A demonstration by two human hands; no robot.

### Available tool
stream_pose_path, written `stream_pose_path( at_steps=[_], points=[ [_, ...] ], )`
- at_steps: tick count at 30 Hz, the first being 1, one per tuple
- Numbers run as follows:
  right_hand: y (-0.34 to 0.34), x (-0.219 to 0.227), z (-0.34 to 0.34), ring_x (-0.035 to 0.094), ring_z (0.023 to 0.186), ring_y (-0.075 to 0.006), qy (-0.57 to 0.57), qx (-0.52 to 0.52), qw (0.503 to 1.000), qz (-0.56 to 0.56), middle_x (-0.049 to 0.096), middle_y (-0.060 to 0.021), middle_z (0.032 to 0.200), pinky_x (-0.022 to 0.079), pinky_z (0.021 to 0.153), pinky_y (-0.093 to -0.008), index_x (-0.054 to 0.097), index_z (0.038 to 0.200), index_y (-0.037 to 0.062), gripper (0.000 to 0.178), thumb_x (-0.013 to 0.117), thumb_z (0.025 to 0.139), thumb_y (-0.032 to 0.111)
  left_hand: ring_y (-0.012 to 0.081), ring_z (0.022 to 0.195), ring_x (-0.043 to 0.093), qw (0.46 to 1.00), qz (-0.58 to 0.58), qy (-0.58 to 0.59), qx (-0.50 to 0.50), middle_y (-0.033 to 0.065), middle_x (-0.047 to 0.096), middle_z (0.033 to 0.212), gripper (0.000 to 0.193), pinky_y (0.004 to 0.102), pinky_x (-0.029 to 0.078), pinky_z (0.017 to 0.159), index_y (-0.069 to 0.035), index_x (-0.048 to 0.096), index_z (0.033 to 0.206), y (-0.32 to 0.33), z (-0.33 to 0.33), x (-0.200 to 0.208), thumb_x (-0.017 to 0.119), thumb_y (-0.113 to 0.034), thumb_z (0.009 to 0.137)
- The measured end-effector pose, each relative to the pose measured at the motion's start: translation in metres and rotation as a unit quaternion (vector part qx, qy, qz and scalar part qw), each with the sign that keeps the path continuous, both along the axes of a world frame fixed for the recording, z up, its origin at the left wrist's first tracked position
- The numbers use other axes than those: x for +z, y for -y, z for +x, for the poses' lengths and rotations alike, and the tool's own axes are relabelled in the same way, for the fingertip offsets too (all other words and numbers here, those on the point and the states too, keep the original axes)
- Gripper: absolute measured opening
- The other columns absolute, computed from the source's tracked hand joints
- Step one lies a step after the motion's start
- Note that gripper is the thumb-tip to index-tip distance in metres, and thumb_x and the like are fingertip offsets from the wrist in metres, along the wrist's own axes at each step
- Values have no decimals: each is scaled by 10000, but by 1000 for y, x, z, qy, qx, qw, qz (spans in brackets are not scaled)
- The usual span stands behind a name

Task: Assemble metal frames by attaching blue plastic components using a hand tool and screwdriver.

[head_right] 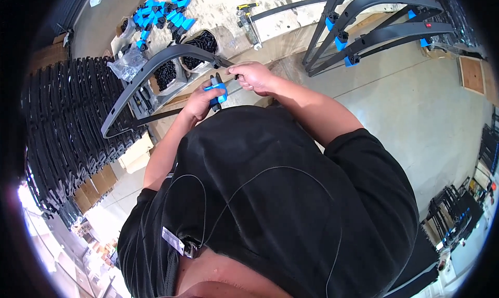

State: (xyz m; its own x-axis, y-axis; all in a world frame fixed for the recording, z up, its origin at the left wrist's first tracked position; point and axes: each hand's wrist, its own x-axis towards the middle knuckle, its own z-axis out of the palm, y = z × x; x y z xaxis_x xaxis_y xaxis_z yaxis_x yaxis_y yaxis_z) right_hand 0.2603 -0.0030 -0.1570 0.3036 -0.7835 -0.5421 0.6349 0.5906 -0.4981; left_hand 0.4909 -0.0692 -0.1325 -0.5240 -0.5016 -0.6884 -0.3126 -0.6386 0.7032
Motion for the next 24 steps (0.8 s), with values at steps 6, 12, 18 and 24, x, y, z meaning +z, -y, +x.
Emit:
stream_pose_path(
  at_steps=[6, 12, 18, 24],
  points=[
    [24, -9, 5, 426, 533, -85, -143, -23, 989, 20, 547, 0, 693, 289, 462, -270, 724, 1033, 29, 199, 632, 981, 198, 146, 960, 645, 999, 9, -16, 27, 30, 682, 1039, 362, 317, 513, 880, -58, 626, 1201, 5, -21, -19, 767, -132, 876],
    [43, -14, 1, 515, 646, -109, -135, -31, 990, 22, 629, -44, 840, 374, 527, -255, 716, 1063, 9, 212, 572, 988, 145, 134, 909, 625, 998, 0, -23, 57, 16, 670, 1006, 362, 304, 502, 845, -69, 645, 1175, 4, -25, -27, 801, -159, 861],
    [47, -10, 1, 533, 704, -119, -135, -21, 991, -4, 641, -67, 871, 398, 545, -253, 678, 1113, -28, 229, 557, 1011, 138, 126, 881, 611, 998, 6, -29, 62, 9, 656, 972, 370, 297, 494, 821, -67, 656, 1161, -3, -23, -21, 822, -156, 843],
    [50, -13, 2, 540, 671, -125, -111, -27, 993, -7, 646, -87, 863, 406, 524, -260, 637, 1121, -48, 198, 589, 982, 86, 126, 816, 613, 996, -20, -4, 84, 17, 667, 936, 371, 287, 497, 751, -65, 661, 1154, -1, -19, -32, 829, -148, 834]
  ],
)
